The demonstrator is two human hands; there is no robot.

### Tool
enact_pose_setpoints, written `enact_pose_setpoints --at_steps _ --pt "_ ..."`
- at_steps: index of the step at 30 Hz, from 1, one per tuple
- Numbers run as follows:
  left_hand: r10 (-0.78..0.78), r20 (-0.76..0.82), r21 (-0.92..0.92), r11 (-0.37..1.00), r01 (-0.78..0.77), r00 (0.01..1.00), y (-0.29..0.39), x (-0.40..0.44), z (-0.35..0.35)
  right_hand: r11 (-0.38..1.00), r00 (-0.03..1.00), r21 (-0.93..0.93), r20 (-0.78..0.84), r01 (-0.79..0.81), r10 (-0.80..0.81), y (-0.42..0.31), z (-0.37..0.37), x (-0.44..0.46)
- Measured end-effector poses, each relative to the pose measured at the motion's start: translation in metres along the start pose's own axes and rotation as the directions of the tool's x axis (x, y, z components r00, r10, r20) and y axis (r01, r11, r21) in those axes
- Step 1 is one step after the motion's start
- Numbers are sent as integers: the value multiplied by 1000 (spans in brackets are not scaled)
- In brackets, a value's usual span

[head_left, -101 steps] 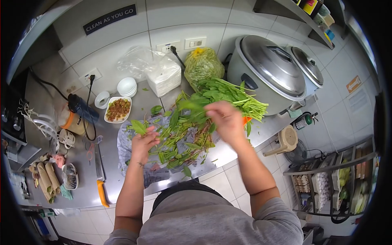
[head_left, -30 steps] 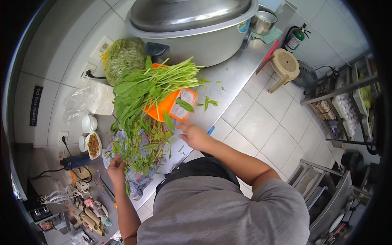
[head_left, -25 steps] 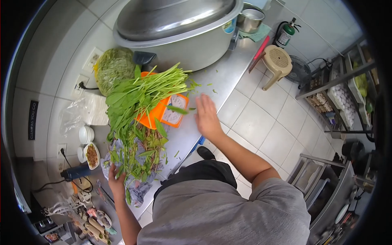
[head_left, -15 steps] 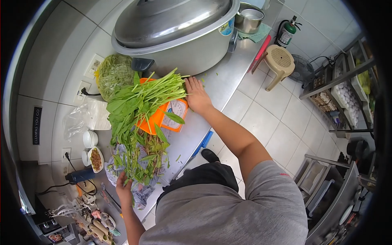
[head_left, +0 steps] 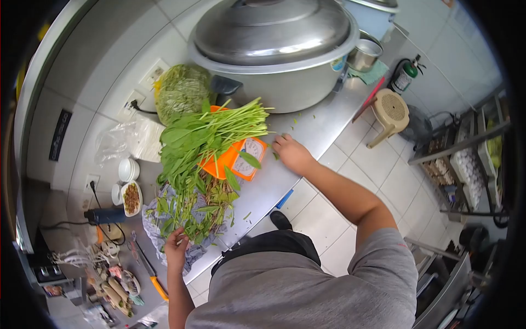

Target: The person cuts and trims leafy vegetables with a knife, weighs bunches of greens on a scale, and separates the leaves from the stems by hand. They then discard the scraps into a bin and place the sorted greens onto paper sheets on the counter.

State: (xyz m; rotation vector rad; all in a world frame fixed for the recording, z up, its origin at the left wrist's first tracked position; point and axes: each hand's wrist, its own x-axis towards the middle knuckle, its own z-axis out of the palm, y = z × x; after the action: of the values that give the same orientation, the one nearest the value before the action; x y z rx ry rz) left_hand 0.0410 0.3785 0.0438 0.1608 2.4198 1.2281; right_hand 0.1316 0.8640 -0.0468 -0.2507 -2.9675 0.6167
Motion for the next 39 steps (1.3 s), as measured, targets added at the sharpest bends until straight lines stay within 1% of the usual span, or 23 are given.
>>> enact_pose_setpoints --at_steps 3,4,5,7,9,10,11,12,14,16,17,19,20,22,24,25,27,31,32,34,35,37,39 --pt "44 -10 42 998 -43 999 -22 5 0 996 997 -85 -73 25 -31 2 5 -11" --pt "75 -4 65 995 -74 997 -31 8 0 999 975 36 -220 -4 12 7 6 -9" --pt "62 -44 40 997 -61 997 -30 5 0 986 934 166 -352 -8 67 8 6 -3" --pt "74 -10 149 986 -72 997 -16 4 3 941 733 338 -643 12 222 -16 -25 5" --pt "132 -57 296 949 -110 990 -18 3 6 791 614 591 -687 161 388 -64 -80 13" --pt "103 -84 286 955 -75 991 -26 3 8 816 606 536 -729 218 317 -92 -108 17" --pt "235 -112 403 899 -172 966 -36 6 11 836 586 478 -770 270 251 -116 -130 26" --pt "369 -115 520 814 -261 922 -41 7 12 837 620 452 -763 309 183 -134 -144 38" --pt "349 -159 505 833 -228 923 -44 6 10 835 648 423 -754 351 108 -156 -154 69" --pt "334 -195 483 851 -207 922 -43 9 8 942 735 -34 -616 334 -283 -179 -158 93" --pt "377 -178 511 825 -242 909 -43 13 5 940 735 -41 -612 339 -292 -194 -158 90" --pt "476 -143 514 785 -346 868 -39 29 5 939 687 -223 -640 262 -344 -235 -163 70" --pt "529 -128 489 770 -411 839 -37 40 11 910 645 -168 -657 378 -390 -241 -149 64" --pt "596 14 358 747 -560 803 -10 50 23 870 815 187 -480 457 -325 -255 -97 34" --pt "572 73 392 737 -551 817 3 47 37 905 958 317 -48 282 -282 -258 -37 20" --pt "552 140 436 711 -552 822 5 45 38 941 965 223 7 254 -262 -253 -6 15" --pt "564 106 424 719 -550 819 -5 39 27 984 983 1 -31 180 -180 -247 33 12" --pt "596 143 341 720 -605 790 -42 25 0 986 974 16 -162 165 -160 -256 45 17" --pt "547 205 383 718 -581 811 -53 24 -2 968 967 64 -96 243 -236 -262 44 16" --pt "509 187 423 731 -536 840 -59 19 -2 913 919 145 41 382 -391 -278 50 16" --pt "478 161 465 735 -494 863 -60 18 -3 914 921 143 40 379 -388 -284 60 14" --pt "488 174 451 733 -510 855 -73 24 -5 897 888 -42 168 440 -428 -291 78 12" --pt "492 169 442 737 -512 854 -81 29 -11 889 883 -21 132 457 -450 -290 77 18"
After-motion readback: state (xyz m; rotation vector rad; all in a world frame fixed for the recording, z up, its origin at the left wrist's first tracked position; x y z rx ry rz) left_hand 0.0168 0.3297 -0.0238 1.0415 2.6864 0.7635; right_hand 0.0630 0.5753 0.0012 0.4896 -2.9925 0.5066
